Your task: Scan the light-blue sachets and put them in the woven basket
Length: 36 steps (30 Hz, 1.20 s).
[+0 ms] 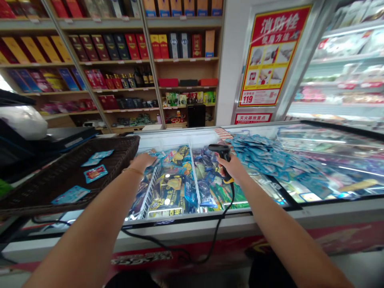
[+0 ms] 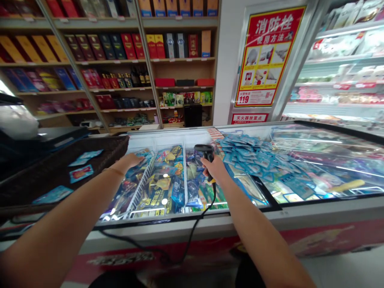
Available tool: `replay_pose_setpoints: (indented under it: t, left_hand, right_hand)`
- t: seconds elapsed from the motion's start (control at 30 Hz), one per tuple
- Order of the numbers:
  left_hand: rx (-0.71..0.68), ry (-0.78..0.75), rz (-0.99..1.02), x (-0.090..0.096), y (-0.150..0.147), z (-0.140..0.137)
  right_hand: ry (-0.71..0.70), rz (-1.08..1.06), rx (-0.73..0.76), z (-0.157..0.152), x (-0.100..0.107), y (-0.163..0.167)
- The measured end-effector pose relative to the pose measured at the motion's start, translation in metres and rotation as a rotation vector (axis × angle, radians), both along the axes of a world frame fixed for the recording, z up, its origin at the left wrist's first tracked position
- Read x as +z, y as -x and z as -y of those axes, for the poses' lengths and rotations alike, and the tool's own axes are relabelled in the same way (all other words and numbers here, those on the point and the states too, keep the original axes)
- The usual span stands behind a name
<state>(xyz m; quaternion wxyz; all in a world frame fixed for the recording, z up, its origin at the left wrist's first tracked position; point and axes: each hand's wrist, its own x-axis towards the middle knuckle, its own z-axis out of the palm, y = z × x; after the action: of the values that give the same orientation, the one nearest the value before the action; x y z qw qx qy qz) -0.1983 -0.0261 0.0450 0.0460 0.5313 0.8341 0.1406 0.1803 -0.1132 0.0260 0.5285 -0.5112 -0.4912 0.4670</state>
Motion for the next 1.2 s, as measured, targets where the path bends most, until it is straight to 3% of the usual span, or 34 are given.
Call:
replay_pose_setpoints:
  t: [0.1, 0.17, 0.33, 0.47, 0.63, 0.7, 0.8, 0.93, 1.2]
  left_hand:
    - [0.048, 0.038, -0.096, 0.005, 0.0, 0.004]
    - [0.056, -0.014, -0.135, 0.008, -0.003, 0.007]
    - [-0.007, -0.11, -0.071, 0.014, -0.01, 0.007]
    - [-0.106, -0.325, 0.201, 0.017, -0.033, -0.002]
    - [-0.192, -0.478, 0.548, -0.002, -0.103, -0.012]
    - [-0.22, -0.549, 0.995, -0.016, -0.132, -0.011]
    - [-0.267, -0.56, 1.321, -0.034, -0.164, -0.008]
    - [-0.288, -0.523, 1.407, -0.046, -0.178, -0.007]
    - [-0.277, -0.499, 1.349, -0.045, -0.182, -0.003]
  right_hand:
    - [-0.009, 0.034, 0.005, 0.002, -0.004, -0.005]
    - [0.001, 0.042, 0.005, 0.004, -0.004, -0.007]
    - [0.012, 0.044, -0.008, 0.005, -0.003, -0.009]
    - [0.007, 0.041, -0.001, 0.005, -0.004, -0.01]
    - [-0.03, 0.021, 0.045, 0.007, -0.003, -0.012]
    - [-0.041, 0.029, 0.053, 0.008, -0.003, -0.014]
    - [-0.044, 0.068, 0.058, 0.009, -0.002, -0.015]
    - [-0.033, 0.103, 0.065, 0.011, 0.001, -0.013]
    - [-0.057, 0.168, 0.097, 0.011, -0.002, -0.013]
